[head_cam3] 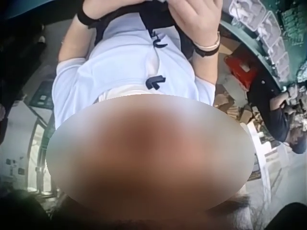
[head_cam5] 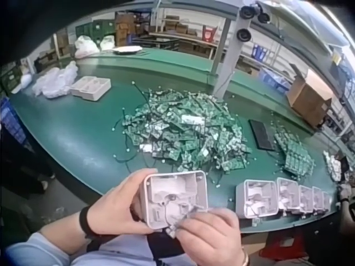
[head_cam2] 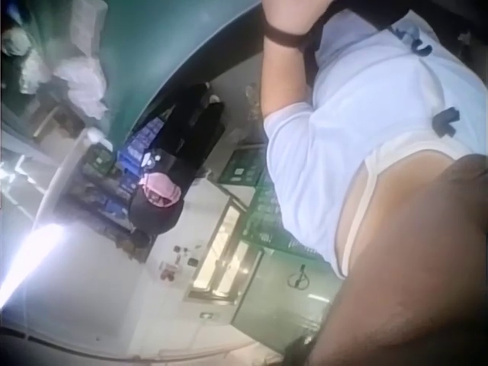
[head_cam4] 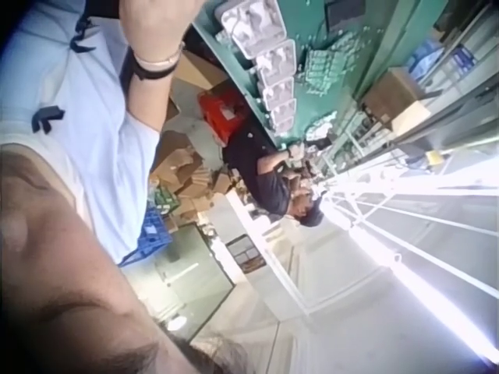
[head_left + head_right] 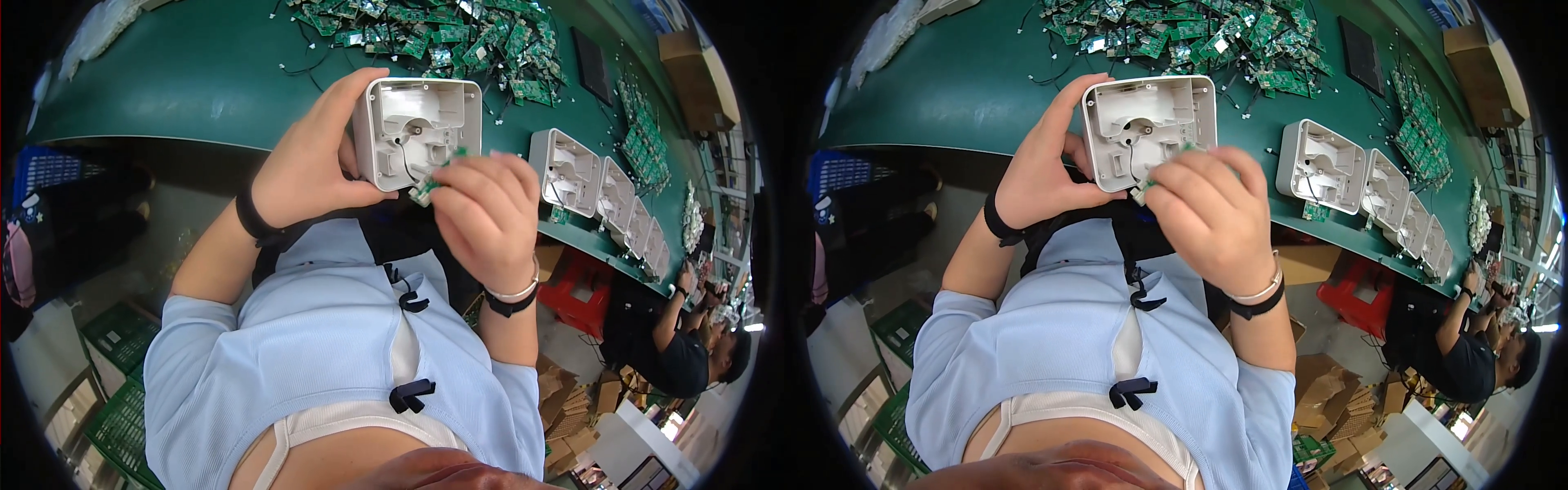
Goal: Assembling printed circuit boards into plastic housings and organizing them on the workbench.
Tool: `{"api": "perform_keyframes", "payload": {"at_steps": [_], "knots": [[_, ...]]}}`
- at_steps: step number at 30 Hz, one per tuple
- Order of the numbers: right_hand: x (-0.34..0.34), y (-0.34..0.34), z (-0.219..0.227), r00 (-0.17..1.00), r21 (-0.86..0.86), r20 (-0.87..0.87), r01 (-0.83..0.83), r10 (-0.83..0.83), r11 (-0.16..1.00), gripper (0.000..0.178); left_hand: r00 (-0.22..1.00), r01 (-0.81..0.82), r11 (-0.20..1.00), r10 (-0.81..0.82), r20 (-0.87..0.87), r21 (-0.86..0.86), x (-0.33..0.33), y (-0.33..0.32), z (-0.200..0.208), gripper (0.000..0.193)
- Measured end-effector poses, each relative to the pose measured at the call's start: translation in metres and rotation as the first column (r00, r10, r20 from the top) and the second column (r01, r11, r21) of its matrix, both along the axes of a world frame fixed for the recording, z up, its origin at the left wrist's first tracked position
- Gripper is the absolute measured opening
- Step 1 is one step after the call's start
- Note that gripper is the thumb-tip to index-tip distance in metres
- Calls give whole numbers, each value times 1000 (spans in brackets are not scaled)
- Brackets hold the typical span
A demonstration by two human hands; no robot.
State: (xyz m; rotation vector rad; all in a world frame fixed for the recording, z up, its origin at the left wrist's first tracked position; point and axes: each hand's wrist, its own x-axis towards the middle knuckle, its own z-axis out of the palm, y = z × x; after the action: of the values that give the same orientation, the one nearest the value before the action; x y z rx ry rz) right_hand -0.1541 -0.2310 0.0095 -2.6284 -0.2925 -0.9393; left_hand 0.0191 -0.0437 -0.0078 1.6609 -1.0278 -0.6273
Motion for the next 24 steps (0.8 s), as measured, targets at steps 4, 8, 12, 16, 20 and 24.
{"api": "perform_keyframes", "payload": {"at_steps": [4,8,12,16,20,24], "knots": [[-4,14,-9,991,61,-131,-21,28,998,24,994,-28,998,34,-99,63,3,2,3,108],[0,18,-19,988,204,-146,-18,48,979,23,987,-43,995,57,-151,93,6,5,5,107],[7,29,-20,982,490,-190,85,11,868,22,985,-80,996,85,-153,35,6,4,0,106],[19,25,-8,967,419,-255,92,20,903,20,998,-57,997,56,-23,-45,5,6,-17,111],[24,29,1,954,182,-300,81,-23,980,21,994,-25,1000,24,-102,-14,7,10,-12,112],[30,31,-5,958,140,-284,82,-39,987,24,981,35,999,-29,-194,28,18,14,-3,113]]}}
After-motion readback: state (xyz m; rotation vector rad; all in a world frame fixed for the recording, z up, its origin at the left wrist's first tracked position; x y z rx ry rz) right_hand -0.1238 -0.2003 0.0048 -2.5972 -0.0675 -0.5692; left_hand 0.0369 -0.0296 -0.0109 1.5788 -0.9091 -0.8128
